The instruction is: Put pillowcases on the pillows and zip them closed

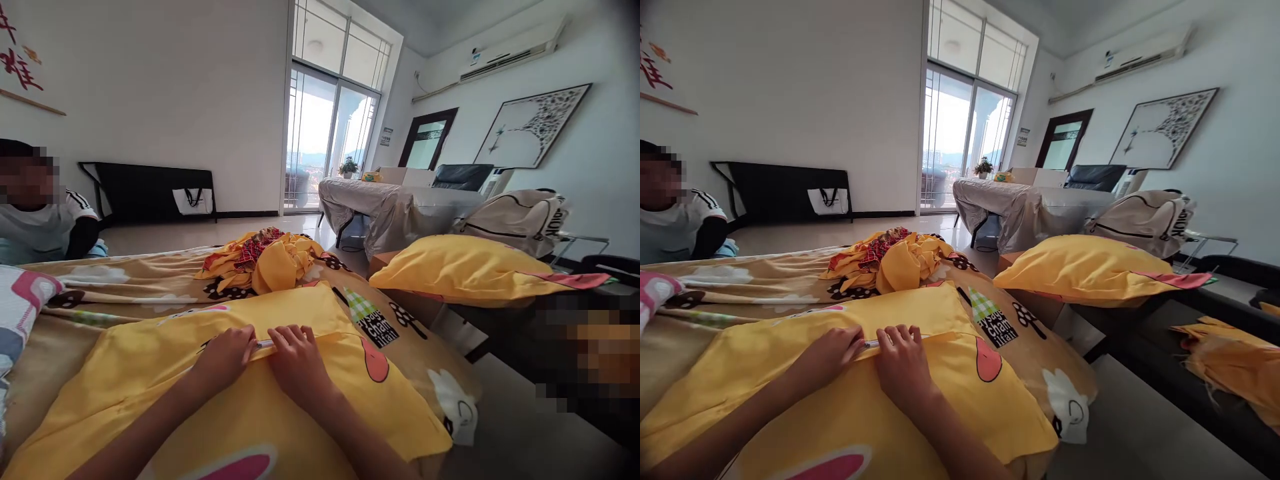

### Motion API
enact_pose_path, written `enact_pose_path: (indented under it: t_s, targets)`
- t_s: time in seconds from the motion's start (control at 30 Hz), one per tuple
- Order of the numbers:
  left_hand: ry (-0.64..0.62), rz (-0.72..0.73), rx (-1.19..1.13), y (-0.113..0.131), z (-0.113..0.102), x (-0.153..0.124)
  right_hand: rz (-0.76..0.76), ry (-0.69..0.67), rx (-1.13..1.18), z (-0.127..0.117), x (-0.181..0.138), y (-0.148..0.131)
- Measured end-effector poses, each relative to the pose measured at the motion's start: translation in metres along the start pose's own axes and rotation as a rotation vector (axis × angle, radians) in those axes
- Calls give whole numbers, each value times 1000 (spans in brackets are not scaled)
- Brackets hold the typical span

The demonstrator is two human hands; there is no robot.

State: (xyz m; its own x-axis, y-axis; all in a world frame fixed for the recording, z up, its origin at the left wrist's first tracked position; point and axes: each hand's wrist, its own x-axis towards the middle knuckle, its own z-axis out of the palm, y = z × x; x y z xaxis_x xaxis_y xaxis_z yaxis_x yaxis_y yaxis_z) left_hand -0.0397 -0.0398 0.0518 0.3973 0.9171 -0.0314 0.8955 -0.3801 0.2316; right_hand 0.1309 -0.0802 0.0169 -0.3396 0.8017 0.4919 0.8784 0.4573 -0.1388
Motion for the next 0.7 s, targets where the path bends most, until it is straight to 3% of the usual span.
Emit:
enact_pose_path:
  t_s: [0.13,0.23,0.4,0.57,0.7]
  targets:
    - [-7,2,2,-7,4,-3,-33,-19,-106,29,4,3]
    - [-7,-20,-6,-17,4,-9,-109,57,-179,40,-3,11]
    - [-12,-39,-88,-26,-6,-20,-158,209,-180,33,-8,-1]
    - [-11,-45,-38,-22,-13,-20,-239,187,-84,28,-4,-29]
    - [-37,-84,3,-30,-9,-25,-334,206,-97,39,-5,-29]
